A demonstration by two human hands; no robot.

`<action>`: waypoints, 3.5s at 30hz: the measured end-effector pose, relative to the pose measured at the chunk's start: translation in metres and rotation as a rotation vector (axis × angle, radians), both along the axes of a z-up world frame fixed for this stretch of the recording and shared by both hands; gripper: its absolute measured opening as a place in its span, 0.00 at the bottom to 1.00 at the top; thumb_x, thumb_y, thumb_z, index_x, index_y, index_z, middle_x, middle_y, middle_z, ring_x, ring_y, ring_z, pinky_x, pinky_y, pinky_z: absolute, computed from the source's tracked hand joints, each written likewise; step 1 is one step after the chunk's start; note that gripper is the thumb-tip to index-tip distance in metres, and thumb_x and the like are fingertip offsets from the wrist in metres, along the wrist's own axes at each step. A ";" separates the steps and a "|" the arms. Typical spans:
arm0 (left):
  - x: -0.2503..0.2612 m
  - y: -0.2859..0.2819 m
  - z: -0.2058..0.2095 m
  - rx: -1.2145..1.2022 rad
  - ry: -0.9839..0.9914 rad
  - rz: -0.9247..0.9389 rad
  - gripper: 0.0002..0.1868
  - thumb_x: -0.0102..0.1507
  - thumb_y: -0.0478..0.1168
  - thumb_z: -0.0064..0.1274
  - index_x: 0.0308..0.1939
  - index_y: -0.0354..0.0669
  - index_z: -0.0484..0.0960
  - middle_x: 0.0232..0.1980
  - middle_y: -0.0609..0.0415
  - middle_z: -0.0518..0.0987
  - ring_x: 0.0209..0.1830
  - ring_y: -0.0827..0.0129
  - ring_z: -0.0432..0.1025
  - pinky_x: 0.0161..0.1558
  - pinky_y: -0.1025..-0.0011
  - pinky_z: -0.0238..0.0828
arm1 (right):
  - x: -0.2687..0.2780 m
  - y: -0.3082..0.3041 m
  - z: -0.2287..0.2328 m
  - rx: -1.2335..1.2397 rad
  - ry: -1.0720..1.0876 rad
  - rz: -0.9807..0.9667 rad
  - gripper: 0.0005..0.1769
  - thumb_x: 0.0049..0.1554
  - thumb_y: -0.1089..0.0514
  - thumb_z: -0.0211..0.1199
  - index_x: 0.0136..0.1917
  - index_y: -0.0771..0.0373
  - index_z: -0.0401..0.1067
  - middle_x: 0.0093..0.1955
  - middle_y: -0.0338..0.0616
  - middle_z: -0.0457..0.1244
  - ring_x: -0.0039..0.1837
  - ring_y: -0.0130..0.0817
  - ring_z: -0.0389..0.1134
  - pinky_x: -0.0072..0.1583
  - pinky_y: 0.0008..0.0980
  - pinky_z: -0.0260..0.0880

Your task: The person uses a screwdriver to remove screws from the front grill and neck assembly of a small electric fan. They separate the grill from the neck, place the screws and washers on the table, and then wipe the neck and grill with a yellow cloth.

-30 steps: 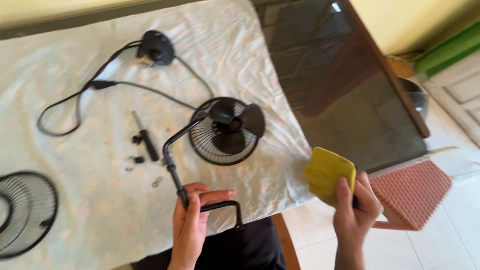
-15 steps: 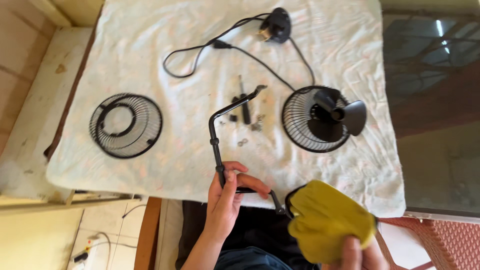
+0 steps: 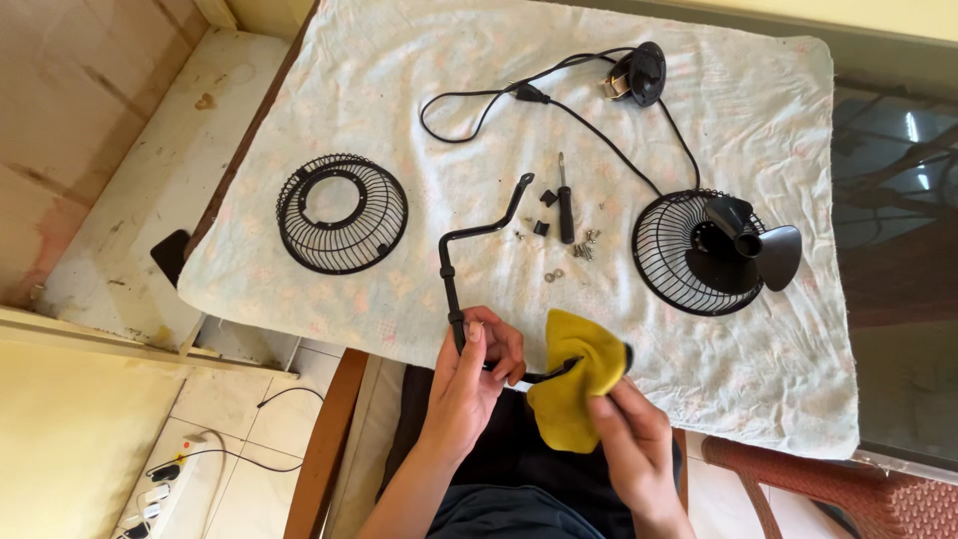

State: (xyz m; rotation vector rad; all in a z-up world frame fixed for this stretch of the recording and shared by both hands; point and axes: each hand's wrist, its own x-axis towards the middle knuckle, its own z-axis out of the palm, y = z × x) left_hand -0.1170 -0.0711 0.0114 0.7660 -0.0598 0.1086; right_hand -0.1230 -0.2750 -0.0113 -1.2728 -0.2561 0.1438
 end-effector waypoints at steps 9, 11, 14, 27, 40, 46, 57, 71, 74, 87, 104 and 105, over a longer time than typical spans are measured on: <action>-0.012 0.003 0.000 -0.023 -0.017 0.004 0.13 0.77 0.46 0.35 0.53 0.41 0.67 0.35 0.54 0.70 0.29 0.76 0.56 0.36 0.74 0.58 | 0.005 0.015 -0.010 -0.098 -0.044 -0.087 0.13 0.56 0.71 0.67 0.56 0.74 0.77 0.48 0.44 0.72 0.48 0.25 0.73 0.51 0.27 0.75; -0.014 0.002 -0.004 -0.022 -0.041 -0.013 0.13 0.78 0.46 0.35 0.53 0.40 0.67 0.31 0.57 0.67 0.26 0.78 0.54 0.31 0.76 0.53 | 0.001 0.017 -0.009 -0.108 -0.041 -0.116 0.13 0.56 0.70 0.67 0.55 0.74 0.77 0.47 0.44 0.72 0.47 0.25 0.72 0.50 0.26 0.75; -0.019 0.000 -0.009 -0.036 -0.029 -0.004 0.12 0.77 0.46 0.35 0.53 0.41 0.67 0.26 0.60 0.63 0.23 0.78 0.52 0.28 0.76 0.50 | -0.005 0.021 -0.005 -0.109 -0.027 -0.171 0.11 0.57 0.70 0.67 0.54 0.74 0.78 0.46 0.45 0.72 0.46 0.25 0.72 0.49 0.26 0.74; -0.041 -0.006 -0.004 -0.116 -0.011 0.126 0.12 0.76 0.46 0.38 0.49 0.39 0.68 0.25 0.64 0.57 0.23 0.79 0.51 0.30 0.75 0.50 | -0.025 0.038 -0.010 0.027 -0.006 -0.185 0.10 0.58 0.69 0.65 0.54 0.74 0.78 0.46 0.44 0.72 0.46 0.24 0.72 0.50 0.25 0.74; -0.046 -0.003 -0.003 -0.149 -0.006 0.148 0.10 0.76 0.43 0.38 0.46 0.40 0.67 0.25 0.64 0.55 0.23 0.78 0.49 0.29 0.73 0.51 | -0.031 0.047 -0.015 -0.082 -0.013 -0.224 0.10 0.56 0.70 0.68 0.52 0.74 0.80 0.43 0.41 0.72 0.44 0.20 0.69 0.47 0.23 0.72; -0.048 -0.003 -0.010 -0.063 -0.033 0.133 0.11 0.76 0.43 0.36 0.44 0.41 0.66 0.24 0.63 0.56 0.20 0.78 0.49 0.26 0.73 0.49 | -0.027 0.046 0.000 0.000 -0.024 -0.284 0.08 0.58 0.69 0.67 0.52 0.74 0.79 0.43 0.44 0.72 0.44 0.22 0.71 0.48 0.23 0.73; -0.057 0.000 0.007 -0.218 0.048 0.117 0.10 0.74 0.44 0.37 0.47 0.40 0.68 0.23 0.64 0.53 0.21 0.78 0.48 0.27 0.73 0.47 | -0.036 0.051 -0.001 -0.056 0.012 -0.186 0.10 0.56 0.68 0.67 0.52 0.74 0.80 0.43 0.44 0.73 0.43 0.22 0.71 0.46 0.24 0.74; -0.051 0.012 -0.012 0.123 0.207 0.117 0.13 0.70 0.48 0.46 0.45 0.40 0.71 0.37 0.57 0.71 0.38 0.73 0.71 0.41 0.72 0.72 | -0.026 0.046 -0.024 -0.140 -0.041 -0.237 0.12 0.57 0.67 0.68 0.54 0.74 0.80 0.42 0.41 0.72 0.42 0.18 0.68 0.44 0.21 0.71; -0.051 0.024 -0.012 0.538 0.236 0.302 0.16 0.65 0.49 0.52 0.48 0.42 0.69 0.41 0.57 0.74 0.39 0.72 0.74 0.33 0.71 0.76 | -0.023 0.040 -0.012 -0.131 -0.030 -0.245 0.12 0.57 0.67 0.67 0.55 0.73 0.79 0.42 0.40 0.72 0.42 0.18 0.69 0.45 0.20 0.72; -0.065 0.030 0.041 0.858 -0.245 0.503 0.07 0.70 0.35 0.54 0.47 0.34 0.85 0.44 0.51 0.86 0.45 0.71 0.81 0.51 0.73 0.77 | -0.029 0.056 0.018 -0.400 -0.401 -0.083 0.09 0.55 0.70 0.69 0.41 0.74 0.68 0.34 0.35 0.56 0.38 0.20 0.51 0.39 0.20 0.56; -0.057 0.019 0.012 0.376 -0.174 0.421 0.13 0.72 0.38 0.51 0.49 0.28 0.84 0.42 0.46 0.84 0.43 0.66 0.80 0.52 0.68 0.78 | -0.035 0.057 -0.016 -0.175 -0.173 -0.101 0.09 0.56 0.68 0.68 0.51 0.72 0.80 0.42 0.40 0.73 0.42 0.17 0.69 0.45 0.19 0.71; -0.056 0.020 0.011 0.376 -0.145 0.441 0.14 0.72 0.39 0.51 0.48 0.28 0.85 0.40 0.46 0.85 0.43 0.66 0.80 0.52 0.68 0.77 | -0.034 0.057 -0.018 -0.180 -0.166 -0.117 0.08 0.56 0.69 0.69 0.50 0.72 0.81 0.42 0.40 0.73 0.42 0.18 0.70 0.45 0.19 0.71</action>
